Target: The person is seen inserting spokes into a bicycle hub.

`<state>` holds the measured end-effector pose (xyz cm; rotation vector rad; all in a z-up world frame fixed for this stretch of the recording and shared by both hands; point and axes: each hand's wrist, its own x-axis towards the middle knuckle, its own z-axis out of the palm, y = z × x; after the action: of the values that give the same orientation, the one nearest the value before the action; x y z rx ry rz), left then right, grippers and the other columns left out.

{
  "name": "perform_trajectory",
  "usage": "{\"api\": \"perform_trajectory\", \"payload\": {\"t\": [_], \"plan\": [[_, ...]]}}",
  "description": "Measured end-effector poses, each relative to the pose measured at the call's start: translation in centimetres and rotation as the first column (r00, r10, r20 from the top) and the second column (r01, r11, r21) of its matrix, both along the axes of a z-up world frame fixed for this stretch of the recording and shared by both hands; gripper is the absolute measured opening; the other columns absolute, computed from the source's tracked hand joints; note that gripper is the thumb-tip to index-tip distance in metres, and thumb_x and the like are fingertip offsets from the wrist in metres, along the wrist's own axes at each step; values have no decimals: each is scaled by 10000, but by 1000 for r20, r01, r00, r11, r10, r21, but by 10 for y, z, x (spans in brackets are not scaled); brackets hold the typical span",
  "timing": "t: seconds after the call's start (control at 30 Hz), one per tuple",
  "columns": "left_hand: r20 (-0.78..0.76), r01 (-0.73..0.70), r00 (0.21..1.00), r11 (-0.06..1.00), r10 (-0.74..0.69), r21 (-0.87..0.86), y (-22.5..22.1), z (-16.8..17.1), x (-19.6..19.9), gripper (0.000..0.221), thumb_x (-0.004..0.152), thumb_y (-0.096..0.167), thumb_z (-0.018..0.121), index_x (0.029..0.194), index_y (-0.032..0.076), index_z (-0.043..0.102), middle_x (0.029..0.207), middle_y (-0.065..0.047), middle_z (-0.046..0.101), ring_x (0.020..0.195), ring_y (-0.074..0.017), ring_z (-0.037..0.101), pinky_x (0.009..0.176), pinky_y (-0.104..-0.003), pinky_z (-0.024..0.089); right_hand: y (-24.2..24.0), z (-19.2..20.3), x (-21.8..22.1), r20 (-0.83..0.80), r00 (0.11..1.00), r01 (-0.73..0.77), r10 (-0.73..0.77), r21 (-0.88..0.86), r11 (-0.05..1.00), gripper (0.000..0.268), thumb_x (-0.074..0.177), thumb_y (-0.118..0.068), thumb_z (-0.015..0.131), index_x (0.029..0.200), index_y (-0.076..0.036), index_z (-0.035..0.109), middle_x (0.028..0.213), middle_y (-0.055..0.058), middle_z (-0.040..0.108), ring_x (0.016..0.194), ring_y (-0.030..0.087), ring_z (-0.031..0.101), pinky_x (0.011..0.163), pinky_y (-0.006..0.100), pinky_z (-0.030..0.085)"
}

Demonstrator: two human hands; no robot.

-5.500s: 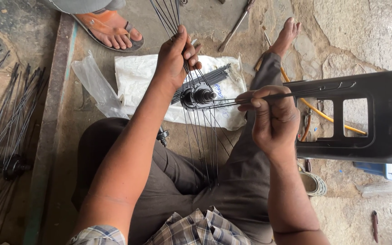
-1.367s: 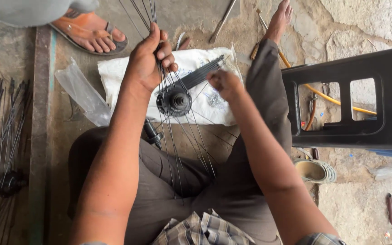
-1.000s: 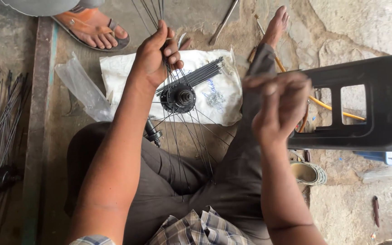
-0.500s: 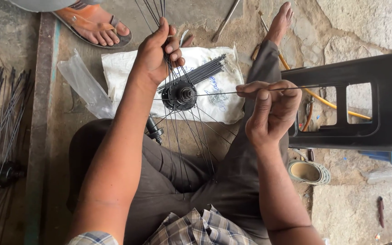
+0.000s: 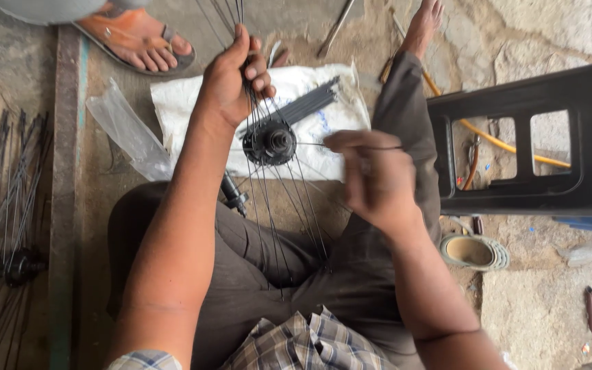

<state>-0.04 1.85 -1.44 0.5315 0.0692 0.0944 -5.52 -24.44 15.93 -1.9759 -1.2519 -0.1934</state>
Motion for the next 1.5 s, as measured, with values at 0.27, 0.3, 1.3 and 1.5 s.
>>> {"api": "perform_trajectory", "payload": {"t": [0.27, 0.3, 1.3, 1.5], "plan": [[-9, 5, 1000, 1000, -5, -1, 4, 2, -8, 383, 1074, 508, 550, 1060, 126, 573, 691, 34, 403, 630, -140, 486, 684, -381, 508, 21, -31, 66, -68, 997, -60, 34, -419, 906, 342, 925, 19, 670, 1260, -48, 651, 975, 162, 760, 828, 285, 757, 703, 385, 590], [-23, 2, 1000, 1000, -2, -2, 4, 4, -10, 375, 1071, 504, 553, 1060, 129, 575, 689, 34, 403, 627, -139, 482, 680, -379, 504, 19, -40, 84, -121, 993, -35, -13, -387, 921, 363, 909, 42, 649, 1253, -66, 687, 1053, 150, 771, 861, 264, 776, 740, 362, 611], [-66, 29, 997, 1000, -29, -4, 20, -15, -18, 371, 1093, 513, 485, 1020, 157, 559, 649, 61, 381, 577, -116, 423, 634, -336, 440, 52, -278, 154, -107, 889, 359, -445, -441, 822, 174, 882, -162, 641, 894, -36, 761, 907, 221, 727, 867, 411, 692, 790, 484, 561], [-43, 39, 998, 999, -40, -16, 18, -26, -8, 373, 1078, 504, 473, 982, 157, 567, 623, 58, 387, 547, -122, 435, 600, -341, 455, 54, -271, 174, -315, 621, 403, -718, -658, 636, 598, 853, -582, 737, 746, 6, 736, 684, 184, 714, 711, 341, 721, 715, 459, 571]]}}
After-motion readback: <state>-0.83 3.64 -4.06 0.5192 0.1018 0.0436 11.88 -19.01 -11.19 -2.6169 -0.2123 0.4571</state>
